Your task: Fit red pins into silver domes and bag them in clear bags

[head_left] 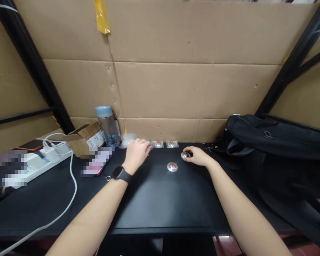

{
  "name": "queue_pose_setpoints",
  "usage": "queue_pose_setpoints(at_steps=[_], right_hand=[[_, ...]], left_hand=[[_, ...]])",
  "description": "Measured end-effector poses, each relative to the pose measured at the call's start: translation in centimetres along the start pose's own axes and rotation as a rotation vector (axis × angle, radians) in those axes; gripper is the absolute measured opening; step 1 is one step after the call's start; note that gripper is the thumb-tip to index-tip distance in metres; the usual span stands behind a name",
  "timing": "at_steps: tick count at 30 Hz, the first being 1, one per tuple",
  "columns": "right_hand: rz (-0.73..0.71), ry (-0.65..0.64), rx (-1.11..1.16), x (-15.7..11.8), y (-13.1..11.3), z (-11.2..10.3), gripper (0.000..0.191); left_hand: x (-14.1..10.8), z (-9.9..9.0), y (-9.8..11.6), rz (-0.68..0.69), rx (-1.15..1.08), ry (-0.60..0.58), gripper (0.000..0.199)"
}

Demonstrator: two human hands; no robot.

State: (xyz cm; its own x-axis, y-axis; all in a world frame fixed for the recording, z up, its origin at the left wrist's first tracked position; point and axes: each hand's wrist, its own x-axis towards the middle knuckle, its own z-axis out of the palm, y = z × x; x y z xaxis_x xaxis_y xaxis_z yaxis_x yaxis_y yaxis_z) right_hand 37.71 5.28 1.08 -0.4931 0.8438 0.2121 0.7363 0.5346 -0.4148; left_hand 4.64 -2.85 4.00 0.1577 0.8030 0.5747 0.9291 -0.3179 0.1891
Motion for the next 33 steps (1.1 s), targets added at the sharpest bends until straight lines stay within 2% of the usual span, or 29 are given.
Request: queue_pose_setpoints(at_steps=[2,4,7,10,13,17,20,27,31,33], right_hand=[[-0.005,-0.013,0.002,0.1,-0.1,0.1,0.037],[-0.012,-0.019,0.009,0.1,-0.1,0.2,0.035],[0.003,-0.028,0.022,0.1,0.0,0.0,0.033],[0.027,-0.034,0.024,0.0,-0.1,-0.2,0.034],[0.042,-0.031,0.031,0.0,-0.2,-0.4,0.035],[0.056,-0.031,0.061,-0.1,-0.4,-0.6,0.034],[0.061,-0.026,0.062,-0.3,-0.8,-0.9,0.035],[0.03,0.05,0.128,-0.4,-1.5,-1.3,0.032],[-0.024,0.14,0.247,-0.1,-2.2,-0.8,0.035],[-0.039,0.174,0.344,0.0,-3.2,-0.4,0.036]], left_hand=[[-0.2,1.6,1.6,0.103,-0.09,-0.051,0.027],[-0.5,2.8,2.3,0.208,-0.194,-0.136,0.024],[-0.7,3.3,1.5,0.294,-0.24,-0.245,0.034],[-0.5,2.8,-0.7,0.216,-0.13,-0.207,0.039],[-0.3,2.6,-3.1,0.115,-0.012,-0.154,0.033],[-0.3,3.1,-4.8,0.105,0.032,-0.214,0.024],[-0.3,3.3,-4.9,0.144,0.048,-0.25,0.019],[-0.4,3.3,-4.4,0.163,0.034,-0.214,0.011],[-0.3,3.0,-3.7,0.109,-0.033,-0.122,0.012],[0.0,2.5,-3.0,0.053,-0.145,-0.047,0.015]])
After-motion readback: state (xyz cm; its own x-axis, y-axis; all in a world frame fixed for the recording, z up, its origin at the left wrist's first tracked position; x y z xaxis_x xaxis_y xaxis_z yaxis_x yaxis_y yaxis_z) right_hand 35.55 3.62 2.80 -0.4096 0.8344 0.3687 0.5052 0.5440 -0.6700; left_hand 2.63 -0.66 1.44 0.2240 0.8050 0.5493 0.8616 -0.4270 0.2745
